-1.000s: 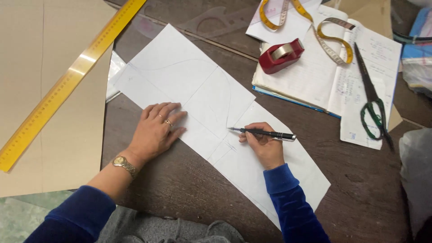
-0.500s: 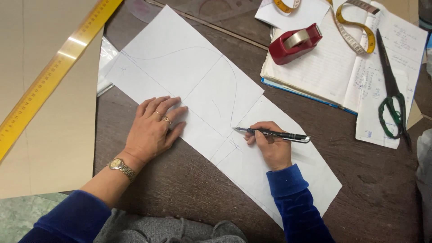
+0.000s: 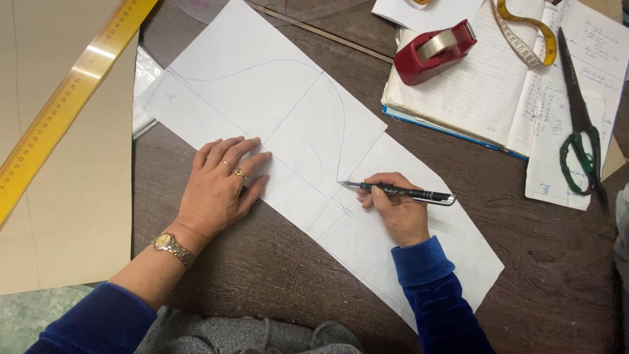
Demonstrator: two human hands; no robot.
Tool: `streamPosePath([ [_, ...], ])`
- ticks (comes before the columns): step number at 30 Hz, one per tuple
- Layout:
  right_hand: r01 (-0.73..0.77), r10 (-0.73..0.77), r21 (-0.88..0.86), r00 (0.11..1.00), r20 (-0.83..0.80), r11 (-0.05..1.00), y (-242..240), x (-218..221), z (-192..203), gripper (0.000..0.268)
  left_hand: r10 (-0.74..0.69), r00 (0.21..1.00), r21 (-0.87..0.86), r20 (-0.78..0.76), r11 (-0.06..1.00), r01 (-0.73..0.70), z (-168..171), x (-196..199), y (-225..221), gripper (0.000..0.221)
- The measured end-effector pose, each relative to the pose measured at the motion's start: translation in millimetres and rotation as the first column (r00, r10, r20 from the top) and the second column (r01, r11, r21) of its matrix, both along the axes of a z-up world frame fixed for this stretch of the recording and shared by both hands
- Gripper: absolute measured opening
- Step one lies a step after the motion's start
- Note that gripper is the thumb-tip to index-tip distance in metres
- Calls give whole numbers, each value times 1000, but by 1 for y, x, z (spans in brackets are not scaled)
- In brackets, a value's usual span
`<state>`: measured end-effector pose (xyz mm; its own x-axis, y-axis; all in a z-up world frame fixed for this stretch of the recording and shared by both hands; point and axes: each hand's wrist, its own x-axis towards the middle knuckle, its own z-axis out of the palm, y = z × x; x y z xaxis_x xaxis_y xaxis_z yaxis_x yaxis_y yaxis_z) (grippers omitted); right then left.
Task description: The person is drafting a garment pattern by drawing precise lines with a ruler and pen on paper, then cutting out the shape with scissors.
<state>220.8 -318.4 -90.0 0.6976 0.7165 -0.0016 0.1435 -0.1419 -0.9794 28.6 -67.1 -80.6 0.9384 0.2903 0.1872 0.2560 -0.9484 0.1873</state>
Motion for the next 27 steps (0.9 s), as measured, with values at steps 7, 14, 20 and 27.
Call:
streamPosePath([
  [7, 13, -13, 11, 1000, -9, 1000, -1, -1, -1, 13, -2, 1000, -11, 2, 1000, 3, 0, 0, 0, 36],
  [14, -8, 8, -22, 1000, -4, 1000, -2, 1, -2, 12, -4, 1000, -24, -11, 1000, 4, -1, -1, 0, 37],
  [20, 4, -5, -23, 1000, -16, 1000, 0, 0, -1, 12, 4, 1000, -20, 0, 1000, -4, -1, 0, 0, 37],
  [27, -8, 8, -26, 1000, -2, 1000, -2, 0, -1, 11, 0, 1000, -20, 1, 1000, 0, -2, 0, 0, 36],
])
